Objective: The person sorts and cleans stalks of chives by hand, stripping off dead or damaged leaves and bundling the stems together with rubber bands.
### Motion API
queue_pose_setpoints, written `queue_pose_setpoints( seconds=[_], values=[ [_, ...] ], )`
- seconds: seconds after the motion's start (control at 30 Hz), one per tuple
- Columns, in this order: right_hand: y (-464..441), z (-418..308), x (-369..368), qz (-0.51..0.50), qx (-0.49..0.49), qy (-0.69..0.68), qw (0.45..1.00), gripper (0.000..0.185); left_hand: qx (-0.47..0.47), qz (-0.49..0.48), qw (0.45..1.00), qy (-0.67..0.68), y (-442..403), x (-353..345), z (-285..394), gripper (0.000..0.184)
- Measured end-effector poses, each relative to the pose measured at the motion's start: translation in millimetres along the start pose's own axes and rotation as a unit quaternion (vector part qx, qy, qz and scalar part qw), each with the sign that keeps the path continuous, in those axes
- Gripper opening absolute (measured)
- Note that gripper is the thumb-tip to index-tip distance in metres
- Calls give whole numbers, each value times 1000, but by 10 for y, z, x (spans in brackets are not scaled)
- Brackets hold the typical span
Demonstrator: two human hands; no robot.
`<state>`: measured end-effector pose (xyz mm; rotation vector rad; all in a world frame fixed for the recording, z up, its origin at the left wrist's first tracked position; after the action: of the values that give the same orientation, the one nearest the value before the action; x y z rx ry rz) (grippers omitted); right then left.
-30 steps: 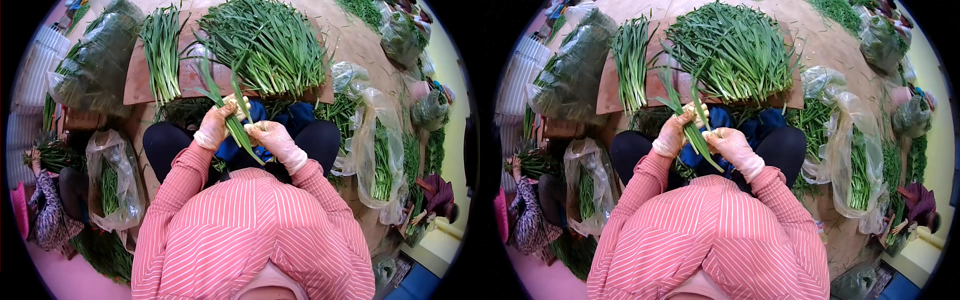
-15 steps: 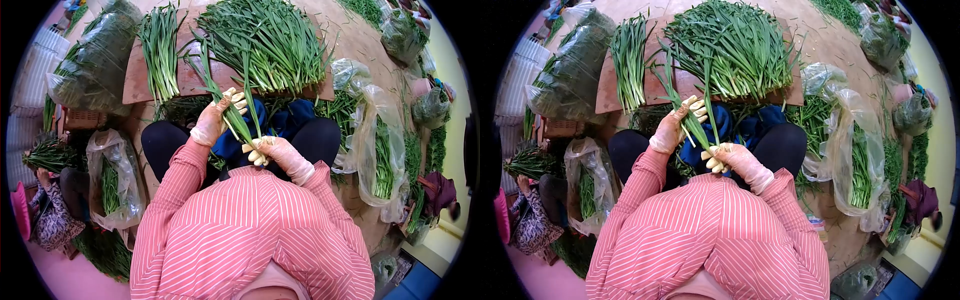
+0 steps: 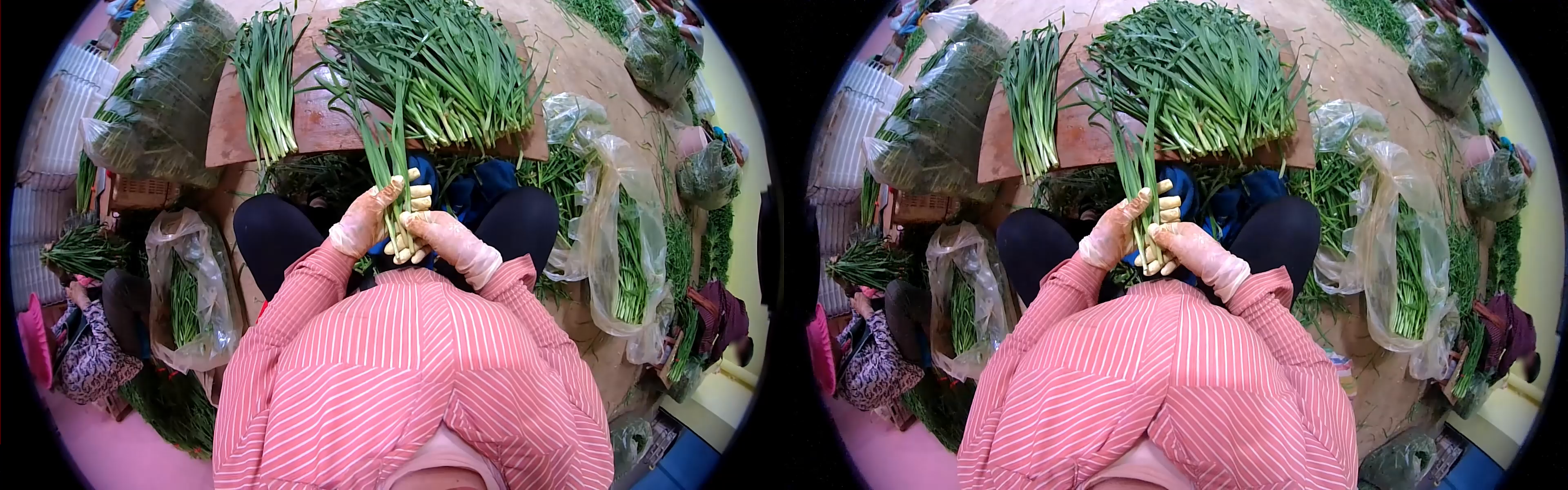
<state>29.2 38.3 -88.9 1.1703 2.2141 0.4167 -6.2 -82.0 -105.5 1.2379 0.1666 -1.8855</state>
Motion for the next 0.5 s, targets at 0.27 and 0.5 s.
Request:
queue_pose_setpoints(
  seconds=[0.27, 0.5],
  values=[
    [-149, 55, -88, 24, -10, 30, 999, 44, 44, 29, 996, -72, -60, 16, -3, 56],
    [-131, 181, -191, 32, -61, 44, 997, 23, -31, 166, 983, -71, -116, 103, 149, 55]
  ],
)
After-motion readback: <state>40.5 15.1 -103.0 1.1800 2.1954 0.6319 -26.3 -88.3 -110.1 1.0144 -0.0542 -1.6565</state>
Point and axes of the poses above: each hand's wrist, its own y-axis away from the middle knuckle, its own x-axis out of the back of the hand, z = x × y, the point moved 4 cm from there along -y, towards the middle knuckle, and after that the axes turned 2 degrees about x, right-handed, at the moved point
